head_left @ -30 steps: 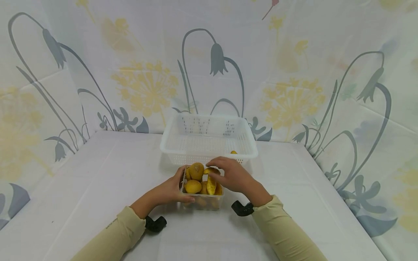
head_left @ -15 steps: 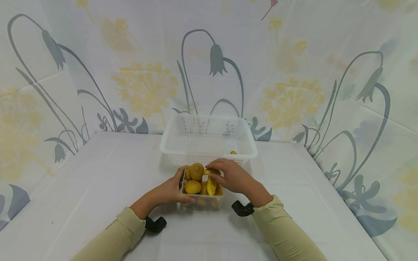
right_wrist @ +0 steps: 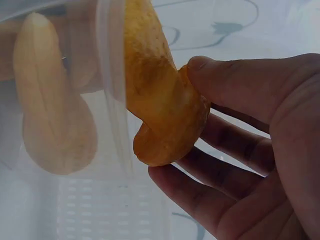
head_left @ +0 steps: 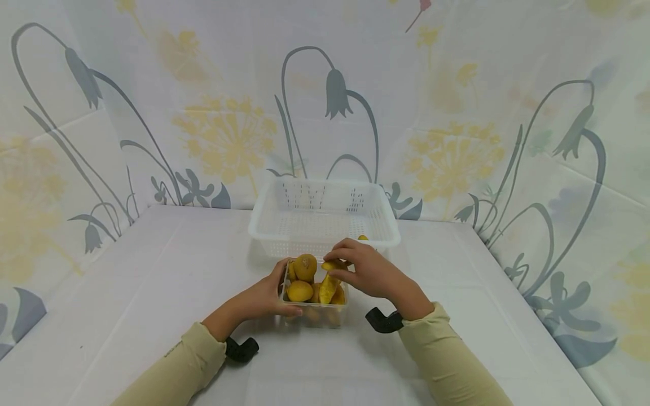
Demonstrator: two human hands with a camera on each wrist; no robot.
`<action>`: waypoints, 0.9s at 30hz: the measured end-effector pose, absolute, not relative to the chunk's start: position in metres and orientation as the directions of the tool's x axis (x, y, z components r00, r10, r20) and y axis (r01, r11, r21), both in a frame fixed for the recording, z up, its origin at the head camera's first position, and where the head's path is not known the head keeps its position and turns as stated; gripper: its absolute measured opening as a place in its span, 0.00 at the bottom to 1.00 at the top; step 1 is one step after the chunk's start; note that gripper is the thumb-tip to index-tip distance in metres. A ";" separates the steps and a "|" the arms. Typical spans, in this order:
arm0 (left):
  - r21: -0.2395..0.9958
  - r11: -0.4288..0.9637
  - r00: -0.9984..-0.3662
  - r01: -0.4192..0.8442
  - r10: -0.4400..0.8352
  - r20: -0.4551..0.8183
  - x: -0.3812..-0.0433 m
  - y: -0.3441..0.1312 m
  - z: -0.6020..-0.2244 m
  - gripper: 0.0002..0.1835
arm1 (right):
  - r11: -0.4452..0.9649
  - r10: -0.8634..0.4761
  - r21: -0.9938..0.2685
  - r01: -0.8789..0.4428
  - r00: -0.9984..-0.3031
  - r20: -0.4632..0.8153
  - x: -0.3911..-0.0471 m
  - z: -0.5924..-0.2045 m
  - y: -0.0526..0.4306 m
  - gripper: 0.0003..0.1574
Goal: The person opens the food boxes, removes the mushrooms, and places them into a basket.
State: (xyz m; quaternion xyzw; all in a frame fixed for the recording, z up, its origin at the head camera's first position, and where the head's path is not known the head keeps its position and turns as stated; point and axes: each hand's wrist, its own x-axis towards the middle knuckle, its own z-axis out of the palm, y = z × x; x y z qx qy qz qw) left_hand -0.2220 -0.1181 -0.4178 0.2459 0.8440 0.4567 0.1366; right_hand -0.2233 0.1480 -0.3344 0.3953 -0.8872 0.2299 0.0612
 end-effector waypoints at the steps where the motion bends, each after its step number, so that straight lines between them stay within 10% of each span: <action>1: 0.839 0.461 -0.842 0.290 0.540 -0.006 -0.222 -0.118 -0.418 0.58 | 0.580 -0.674 -0.372 -0.725 -0.684 0.281 -0.223 -0.333 0.149 0.15; 27: 0.837 0.470 -0.850 0.281 0.527 -0.011 -0.221 -0.117 -0.417 0.58 | 0.508 -0.728 -0.409 -0.758 -0.632 0.267 -0.219 -0.314 0.172 0.19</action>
